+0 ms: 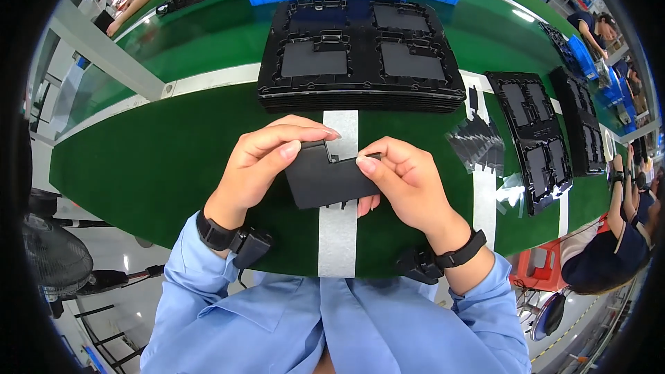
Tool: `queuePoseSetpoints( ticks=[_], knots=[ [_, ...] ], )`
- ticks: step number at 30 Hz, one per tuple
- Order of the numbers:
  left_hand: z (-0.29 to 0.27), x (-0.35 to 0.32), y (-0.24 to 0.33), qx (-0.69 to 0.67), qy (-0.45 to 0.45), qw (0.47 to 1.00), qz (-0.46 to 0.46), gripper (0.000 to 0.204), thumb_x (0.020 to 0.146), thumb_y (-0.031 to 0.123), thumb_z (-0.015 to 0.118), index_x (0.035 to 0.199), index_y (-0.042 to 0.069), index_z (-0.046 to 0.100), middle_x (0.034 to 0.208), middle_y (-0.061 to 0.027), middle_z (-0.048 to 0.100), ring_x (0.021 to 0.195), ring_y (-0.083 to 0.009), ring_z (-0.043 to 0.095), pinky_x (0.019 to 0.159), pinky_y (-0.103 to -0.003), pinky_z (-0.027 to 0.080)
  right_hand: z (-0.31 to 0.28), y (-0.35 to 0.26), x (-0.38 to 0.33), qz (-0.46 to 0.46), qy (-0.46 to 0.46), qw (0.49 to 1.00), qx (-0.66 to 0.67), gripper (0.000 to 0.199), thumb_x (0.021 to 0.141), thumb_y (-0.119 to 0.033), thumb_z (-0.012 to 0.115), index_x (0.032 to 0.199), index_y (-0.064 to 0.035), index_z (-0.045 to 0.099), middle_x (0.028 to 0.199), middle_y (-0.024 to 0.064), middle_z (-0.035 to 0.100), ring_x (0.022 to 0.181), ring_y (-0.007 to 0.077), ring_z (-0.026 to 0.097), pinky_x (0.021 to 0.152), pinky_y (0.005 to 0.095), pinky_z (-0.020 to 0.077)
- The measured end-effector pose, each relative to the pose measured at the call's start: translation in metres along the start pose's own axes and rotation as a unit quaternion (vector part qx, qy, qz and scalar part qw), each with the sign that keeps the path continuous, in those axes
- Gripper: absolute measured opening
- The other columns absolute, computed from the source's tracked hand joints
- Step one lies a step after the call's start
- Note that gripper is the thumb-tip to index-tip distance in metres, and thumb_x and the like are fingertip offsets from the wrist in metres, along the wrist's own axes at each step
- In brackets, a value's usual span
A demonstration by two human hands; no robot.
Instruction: The recorder assembles small black plastic components at a factory workstation.
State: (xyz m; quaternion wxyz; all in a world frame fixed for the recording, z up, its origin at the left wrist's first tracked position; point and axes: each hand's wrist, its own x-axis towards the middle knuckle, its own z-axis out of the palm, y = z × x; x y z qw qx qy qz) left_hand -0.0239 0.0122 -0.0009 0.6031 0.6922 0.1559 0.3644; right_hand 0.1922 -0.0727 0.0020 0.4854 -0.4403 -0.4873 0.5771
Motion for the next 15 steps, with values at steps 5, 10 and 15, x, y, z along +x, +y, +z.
queuePoseSetpoints(
  ticks=[5,10,15],
  knots=[
    [0.0,0.002,-0.008,-0.111,-0.017,0.994,0.01,0.032,0.095,0.019,0.047,0.113,0.0,0.064,0.118,-0.0185,0.061,0.111,-0.0271,0.057,0.096,-0.038,0.043,0.006,0.005,-0.004,-0.028,0.007,0.999,0.042,0.015,0.097,-0.014,0.052,0.099,0.0005,0.056,0.074,0.0079,0.065,0.057,0.0137,0.065,0.049,0.0204,0.0458],
    [0.005,0.0,-0.009,-0.166,-0.031,0.986,-0.013,0.038,0.093,0.029,0.048,0.113,0.002,0.065,0.116,-0.0246,0.06,0.11,-0.0314,0.057,0.096,-0.04,0.043,0.01,0.007,-0.011,-0.046,0.021,0.998,0.039,0.015,0.097,-0.013,0.052,0.101,0.001,0.056,0.076,0.0081,0.065,0.058,0.0136,0.065,0.049,0.0202,0.0454],
    [0.009,0.0,-0.008,-0.175,-0.01,0.985,-0.007,0.038,0.094,0.029,0.046,0.118,0.003,0.06,0.116,-0.0247,0.058,0.11,-0.031,0.056,0.095,-0.041,0.044,0.014,0.007,-0.011,-0.072,0.026,0.997,0.033,0.015,0.097,-0.013,0.052,0.102,0.0014,0.055,0.078,0.0084,0.065,0.058,0.0134,0.065,0.05,0.02,0.0457]
  ],
)
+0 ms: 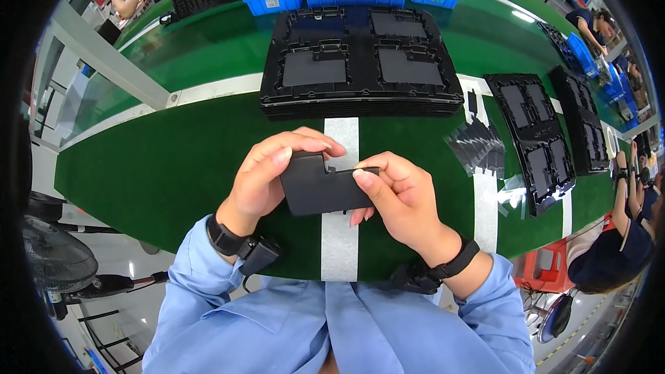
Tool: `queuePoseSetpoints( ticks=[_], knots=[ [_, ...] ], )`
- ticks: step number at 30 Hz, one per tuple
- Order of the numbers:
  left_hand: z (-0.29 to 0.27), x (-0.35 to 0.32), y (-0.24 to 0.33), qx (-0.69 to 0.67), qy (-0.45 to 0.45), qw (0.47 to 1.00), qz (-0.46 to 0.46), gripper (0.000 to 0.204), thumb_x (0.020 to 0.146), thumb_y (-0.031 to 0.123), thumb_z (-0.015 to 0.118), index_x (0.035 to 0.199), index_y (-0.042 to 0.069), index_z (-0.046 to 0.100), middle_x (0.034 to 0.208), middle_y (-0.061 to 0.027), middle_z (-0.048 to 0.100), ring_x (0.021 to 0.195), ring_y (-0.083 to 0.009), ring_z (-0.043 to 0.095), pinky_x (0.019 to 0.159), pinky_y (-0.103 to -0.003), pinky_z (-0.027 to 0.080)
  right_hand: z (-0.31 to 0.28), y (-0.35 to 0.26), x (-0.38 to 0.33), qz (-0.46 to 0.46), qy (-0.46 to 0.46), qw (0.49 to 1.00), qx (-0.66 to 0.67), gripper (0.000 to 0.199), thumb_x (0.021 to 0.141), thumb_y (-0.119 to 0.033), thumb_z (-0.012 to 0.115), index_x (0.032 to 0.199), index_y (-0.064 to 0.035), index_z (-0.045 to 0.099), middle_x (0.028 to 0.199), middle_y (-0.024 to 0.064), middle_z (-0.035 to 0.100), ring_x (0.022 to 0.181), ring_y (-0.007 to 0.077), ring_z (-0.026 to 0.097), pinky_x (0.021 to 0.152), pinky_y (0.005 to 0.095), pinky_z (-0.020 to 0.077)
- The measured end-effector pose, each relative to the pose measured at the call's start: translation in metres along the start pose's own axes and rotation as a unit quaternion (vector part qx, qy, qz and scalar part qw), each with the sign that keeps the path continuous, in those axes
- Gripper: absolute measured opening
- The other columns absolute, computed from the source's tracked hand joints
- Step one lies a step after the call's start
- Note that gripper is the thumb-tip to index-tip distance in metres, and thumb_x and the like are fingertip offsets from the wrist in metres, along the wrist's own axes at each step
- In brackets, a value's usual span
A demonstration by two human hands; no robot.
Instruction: The recorder assembles small black plastic components at a factory workstation.
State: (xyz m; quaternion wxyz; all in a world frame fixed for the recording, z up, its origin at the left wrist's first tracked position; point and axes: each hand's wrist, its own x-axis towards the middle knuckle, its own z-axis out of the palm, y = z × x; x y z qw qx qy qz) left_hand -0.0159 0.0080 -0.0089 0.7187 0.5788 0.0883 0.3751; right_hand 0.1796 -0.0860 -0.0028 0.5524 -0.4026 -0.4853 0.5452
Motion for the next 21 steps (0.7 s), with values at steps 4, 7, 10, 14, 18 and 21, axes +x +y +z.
queuePoseSetpoints(
  ticks=[4,7,10,14,18,21],
  knots=[
    [0.0029,0.0022,-0.0023,0.014,-0.007,0.999,0.029,0.041,0.096,0.032,0.045,0.124,0.004,0.054,0.119,-0.0248,0.056,0.111,-0.0309,0.055,0.095,-0.041,0.043,0.001,-0.002,-0.0002,0.0,0.003,1.0,-0.002,0.015,0.097,-0.013,0.052,0.102,0.0015,0.055,0.077,0.0088,0.065,0.059,0.0137,0.065,0.05,0.0203,0.0462],
    [0.0045,0.0009,-0.0032,-0.035,-0.016,0.999,0.035,0.042,0.097,0.035,0.045,0.124,0.005,0.054,0.119,-0.0249,0.055,0.11,-0.0313,0.056,0.096,-0.042,0.043,0.0008,-0.0037,-0.0003,-0.001,0.003,1.0,-0.002,0.015,0.097,-0.013,0.051,0.102,0.0014,0.055,0.077,0.0091,0.065,0.059,0.0139,0.065,0.05,0.0205,0.0464],
    [0.007,-0.0018,-0.0049,-0.197,-0.014,0.98,-0.024,0.044,0.096,0.04,0.046,0.121,0.005,0.055,0.12,-0.0248,0.054,0.11,-0.0318,0.055,0.095,-0.043,0.044,0.0009,-0.0043,0.0011,0.003,0.008,1.0,0.023,0.015,0.097,-0.013,0.052,0.101,0.0011,0.055,0.075,0.0083,0.065,0.057,0.0134,0.065,0.049,0.0203,0.0456],
    [0.0055,-0.0006,-0.0071,-0.171,-0.024,0.985,-0.023,0.046,0.094,0.043,0.048,0.12,0.006,0.056,0.12,-0.0222,0.053,0.108,-0.0312,0.054,0.094,-0.043,0.044,0.0011,-0.0063,0.0016,0.013,0.005,1.0,0.012,0.013,0.097,-0.011,0.052,0.098,0.0008,0.056,0.071,0.0059,0.064,0.054,0.0101,0.062,0.045,0.0192,0.0415],
    [0.0062,-0.0001,-0.0083,-0.17,-0.027,0.985,-0.02,0.046,0.094,0.044,0.049,0.119,0.006,0.056,0.113,-0.0185,0.054,0.106,-0.0298,0.052,0.092,-0.043,0.044,0.0024,-0.0072,0.0002,-0.004,0.003,1.0,-0.012,0.01,0.096,-0.009,0.053,0.095,0.0009,0.057,0.067,0.0038,0.062,0.05,0.0064,0.058,0.043,0.0184,0.0369],
    [0.0087,-0.0014,-0.0076,-0.173,-0.018,0.985,-0.018,0.045,0.094,0.043,0.049,0.119,0.006,0.056,0.11,-0.0168,0.054,0.105,-0.0289,0.051,0.091,-0.042,0.044,0.004,-0.0056,-0.0011,-0.006,0.011,1.0,-0.022,0.01,0.095,-0.008,0.054,0.095,0.0011,0.057,0.066,0.0029,0.061,0.049,0.0057,0.057,0.043,0.0182,0.0364]
  ],
)
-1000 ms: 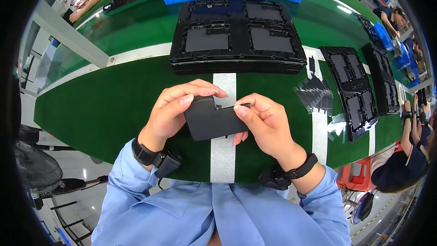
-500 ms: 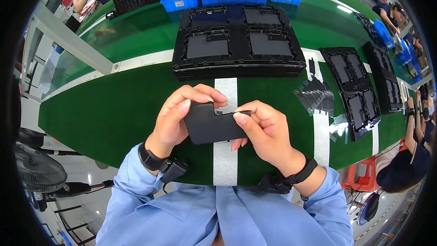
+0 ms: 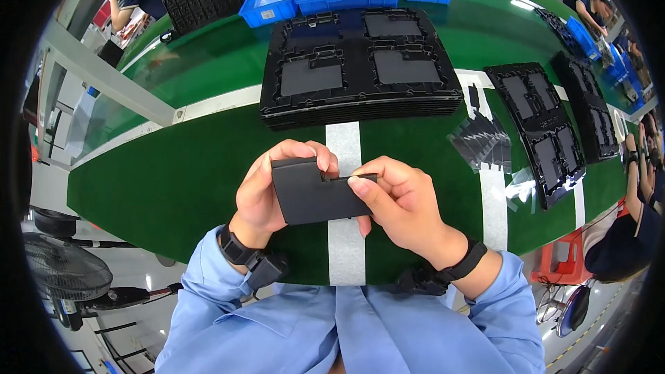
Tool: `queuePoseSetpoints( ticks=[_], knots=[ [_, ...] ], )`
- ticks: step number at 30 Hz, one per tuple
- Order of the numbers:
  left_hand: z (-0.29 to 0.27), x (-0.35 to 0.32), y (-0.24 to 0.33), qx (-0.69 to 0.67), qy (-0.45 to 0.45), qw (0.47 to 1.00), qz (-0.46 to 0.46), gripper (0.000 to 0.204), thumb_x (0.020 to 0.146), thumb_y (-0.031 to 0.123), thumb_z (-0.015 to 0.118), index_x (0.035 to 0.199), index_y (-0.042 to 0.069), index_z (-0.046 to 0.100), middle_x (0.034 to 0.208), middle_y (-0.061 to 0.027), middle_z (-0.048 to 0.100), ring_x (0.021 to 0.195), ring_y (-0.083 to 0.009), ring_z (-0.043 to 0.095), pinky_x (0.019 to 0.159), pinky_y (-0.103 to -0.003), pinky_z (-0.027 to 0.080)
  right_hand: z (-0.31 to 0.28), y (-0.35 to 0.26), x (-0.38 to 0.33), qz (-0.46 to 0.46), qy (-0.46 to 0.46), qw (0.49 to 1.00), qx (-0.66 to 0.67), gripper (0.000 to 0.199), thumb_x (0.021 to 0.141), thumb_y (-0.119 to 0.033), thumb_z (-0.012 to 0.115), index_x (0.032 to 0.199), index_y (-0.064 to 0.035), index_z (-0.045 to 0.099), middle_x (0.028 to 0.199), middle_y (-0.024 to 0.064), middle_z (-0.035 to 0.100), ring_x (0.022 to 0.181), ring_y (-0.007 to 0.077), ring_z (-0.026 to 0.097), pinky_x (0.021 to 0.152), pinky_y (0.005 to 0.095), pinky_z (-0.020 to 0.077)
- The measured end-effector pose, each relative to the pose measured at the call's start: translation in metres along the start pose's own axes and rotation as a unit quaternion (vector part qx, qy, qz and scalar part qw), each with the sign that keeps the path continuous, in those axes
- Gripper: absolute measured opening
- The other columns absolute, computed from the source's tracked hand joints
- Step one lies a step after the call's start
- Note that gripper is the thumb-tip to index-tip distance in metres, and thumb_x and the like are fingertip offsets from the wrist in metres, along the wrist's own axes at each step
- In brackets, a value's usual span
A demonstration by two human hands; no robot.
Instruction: The recorder assembles small black plastic components at a factory workstation.
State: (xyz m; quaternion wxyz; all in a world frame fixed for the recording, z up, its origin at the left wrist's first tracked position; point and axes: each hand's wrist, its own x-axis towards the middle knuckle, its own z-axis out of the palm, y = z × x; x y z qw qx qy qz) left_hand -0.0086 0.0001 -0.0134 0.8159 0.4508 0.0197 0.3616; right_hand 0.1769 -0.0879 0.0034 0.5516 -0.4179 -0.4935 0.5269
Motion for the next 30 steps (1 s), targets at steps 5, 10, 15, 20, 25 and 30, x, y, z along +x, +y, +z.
queuePoseSetpoints(
  ticks=[5,10,15,20,25,30],
  knots=[
    [0.006,0.0,0.003,0.011,0.004,1.0,0.014,0.049,0.095,0.042,0.047,0.127,0.005,0.05,0.11,-0.0178,0.055,0.107,-0.0296,0.051,0.094,-0.043,0.042,0.001,0.002,-0.001,-0.011,0.004,1.0,0.006,0.01,0.095,-0.008,0.054,0.096,0.0012,0.057,0.065,0.0026,0.061,0.049,0.0054,0.057,0.042,0.018,0.0353],
    [0.016,0.0,0.015,0.064,0.076,0.995,-0.024,0.065,0.097,0.043,0.042,0.146,0.004,0.025,0.114,-0.022,0.057,0.111,-0.0305,0.053,0.098,-0.042,0.04,-0.001,-0.001,0.003,-0.026,0.029,0.999,-0.022,0.01,0.095,-0.008,0.054,0.096,0.0015,0.057,0.066,0.0034,0.062,0.05,0.0059,0.058,0.042,0.0178,0.0366],
    [0.015,-0.001,0.027,0.354,0.066,0.932,0.037,0.074,0.083,0.001,0.066,0.145,0.002,0.027,0.119,-0.0125,0.059,0.102,-0.0158,0.061,0.094,-0.031,0.043,-0.004,0.001,0.004,-0.043,0.033,0.998,-0.041,0.009,0.095,-0.007,0.054,0.097,0.0015,0.057,0.067,0.0041,0.063,0.05,0.0066,0.058,0.043,0.018,0.0393],
    [0.014,-0.008,0.024,0.368,0.104,0.918,0.106,0.049,0.082,-0.004,0.066,0.128,-0.002,0.048,0.117,-0.011,0.06,0.097,-0.0126,0.062,0.088,-0.026,0.046,-0.013,0.007,0.009,-0.018,-0.08,0.991,0.108,0.027,0.095,-0.025,0.056,0.106,-0.0009,0.053,0.083,0.0132,0.065,0.064,0.0175,0.065,0.051,0.024,0.0471],
    [0.023,-0.01,0.021,0.314,0.132,0.929,0.144,0.042,0.082,-0.005,0.065,0.122,-0.004,0.052,0.118,-0.012,0.059,0.102,-0.0155,0.061,0.089,-0.027,0.048,-0.021,0.016,0.019,0.071,-0.253,0.927,0.268,0.059,0.086,-0.049,0.062,0.121,-0.004,0.047,0.111,0.0196,0.06,0.103,0.0316,0.061,0.084,0.0432,0.0519],
    [0.029,-0.008,0.017,0.302,0.108,0.938,0.129,0.036,0.082,-0.005,0.066,0.117,-0.002,0.058,0.117,-0.0124,0.06,0.104,-0.0174,0.061,0.09,-0.029,0.048,-0.008,0.036,0.016,0.112,-0.34,0.829,0.43,0.087,0.077,-0.064,0.065,0.143,-0.0175,0.033,0.148,0.0142,0.029,0.135,0.0432,0.03,0.109,0.0587,0.0276]
  ],
)
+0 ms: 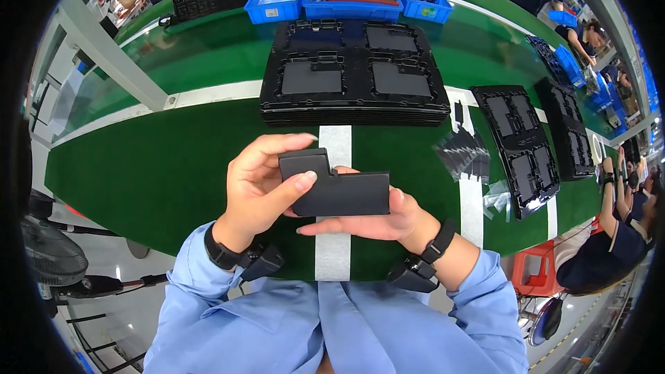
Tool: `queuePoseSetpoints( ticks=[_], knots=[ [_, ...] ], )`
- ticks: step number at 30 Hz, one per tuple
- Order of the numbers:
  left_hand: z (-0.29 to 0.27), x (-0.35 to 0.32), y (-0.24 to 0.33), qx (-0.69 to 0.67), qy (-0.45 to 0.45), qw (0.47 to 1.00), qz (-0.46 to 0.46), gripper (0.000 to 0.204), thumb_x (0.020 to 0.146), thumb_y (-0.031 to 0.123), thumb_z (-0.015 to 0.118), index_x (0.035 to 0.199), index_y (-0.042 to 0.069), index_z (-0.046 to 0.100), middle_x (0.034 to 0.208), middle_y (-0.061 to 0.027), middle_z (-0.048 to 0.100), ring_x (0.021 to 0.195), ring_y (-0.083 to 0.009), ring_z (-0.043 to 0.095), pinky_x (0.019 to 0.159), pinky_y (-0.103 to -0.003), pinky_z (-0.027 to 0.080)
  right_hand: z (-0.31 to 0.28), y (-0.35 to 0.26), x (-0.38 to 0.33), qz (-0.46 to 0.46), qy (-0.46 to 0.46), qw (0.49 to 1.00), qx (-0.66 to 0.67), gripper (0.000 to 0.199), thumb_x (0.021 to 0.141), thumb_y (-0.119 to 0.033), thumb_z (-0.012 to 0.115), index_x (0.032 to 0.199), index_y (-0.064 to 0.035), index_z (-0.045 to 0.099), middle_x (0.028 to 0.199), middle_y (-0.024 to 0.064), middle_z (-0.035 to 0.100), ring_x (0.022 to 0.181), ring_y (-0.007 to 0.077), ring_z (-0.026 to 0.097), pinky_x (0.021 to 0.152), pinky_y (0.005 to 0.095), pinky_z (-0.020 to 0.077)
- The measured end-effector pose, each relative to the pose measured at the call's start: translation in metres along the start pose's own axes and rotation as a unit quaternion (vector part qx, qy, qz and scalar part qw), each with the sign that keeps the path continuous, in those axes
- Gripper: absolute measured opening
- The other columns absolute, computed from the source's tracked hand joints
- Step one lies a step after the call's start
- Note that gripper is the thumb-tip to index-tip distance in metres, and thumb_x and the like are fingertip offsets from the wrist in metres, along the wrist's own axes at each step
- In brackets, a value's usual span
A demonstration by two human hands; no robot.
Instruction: The recorder assembles small black plastic components at a factory workstation.
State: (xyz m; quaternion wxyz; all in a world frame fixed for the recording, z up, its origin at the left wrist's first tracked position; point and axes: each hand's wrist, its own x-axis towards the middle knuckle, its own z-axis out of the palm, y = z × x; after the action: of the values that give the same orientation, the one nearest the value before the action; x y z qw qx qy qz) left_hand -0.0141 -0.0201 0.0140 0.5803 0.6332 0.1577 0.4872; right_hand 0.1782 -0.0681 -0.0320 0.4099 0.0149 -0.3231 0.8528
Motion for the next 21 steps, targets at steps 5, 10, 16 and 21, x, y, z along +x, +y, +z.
queuePoseSetpoints(
  ticks=[5,10,16,21],
  knots=[
    [-0.004,0.007,0.006,0.027,-0.029,0.999,0.005,0.028,0.086,0.003,0.065,0.113,0.0,0.061,0.108,-0.0111,0.063,0.095,-0.0158,0.063,0.077,-0.026,0.052,0.0,-0.005,-0.001,0.015,0.022,0.999,-0.04,0.087,0.073,-0.07,0.064,0.139,-0.0185,0.037,0.146,0.0206,0.03,0.132,0.0462,0.033,0.105,0.0512,0.0344],
    [-0.005,0.013,0.01,0.036,-0.002,0.995,-0.095,0.016,0.091,0.012,0.061,0.092,-0.001,0.069,0.087,-0.0059,0.065,0.068,-0.0075,0.06,0.053,-0.02,0.048,0.004,-0.006,0.006,-0.001,0.061,0.994,-0.087,0.084,0.075,-0.067,0.065,0.126,-0.004,0.042,0.135,0.0302,0.038,0.127,0.0384,0.042,0.1,0.0404,0.0399],
    [-0.009,0.018,0.001,0.277,-0.037,0.955,0.102,0.008,0.082,0.004,0.066,0.087,0.003,0.071,0.072,-0.0039,0.062,0.064,-0.0139,0.054,0.081,-0.033,0.04,0.003,-0.006,0.003,-0.006,0.088,0.991,-0.105,0.079,0.076,-0.061,0.067,0.119,-0.0004,0.043,0.125,0.023,0.049,0.123,0.0368,0.047,0.097,0.0387,0.0408],
    [-0.008,0.015,0.0,0.288,-0.028,0.95,0.115,0.02,0.081,0.01,0.068,0.1,0.003,0.069,0.074,-0.0011,0.062,0.072,-0.0114,0.057,0.094,-0.037,0.035,0.003,-0.003,0.003,-0.003,0.077,0.994,-0.072,0.082,0.077,-0.066,0.062,0.125,-0.0022,0.041,0.13,0.0238,0.046,0.123,0.0379,0.046,0.098,0.039,0.0407]
  ],
)
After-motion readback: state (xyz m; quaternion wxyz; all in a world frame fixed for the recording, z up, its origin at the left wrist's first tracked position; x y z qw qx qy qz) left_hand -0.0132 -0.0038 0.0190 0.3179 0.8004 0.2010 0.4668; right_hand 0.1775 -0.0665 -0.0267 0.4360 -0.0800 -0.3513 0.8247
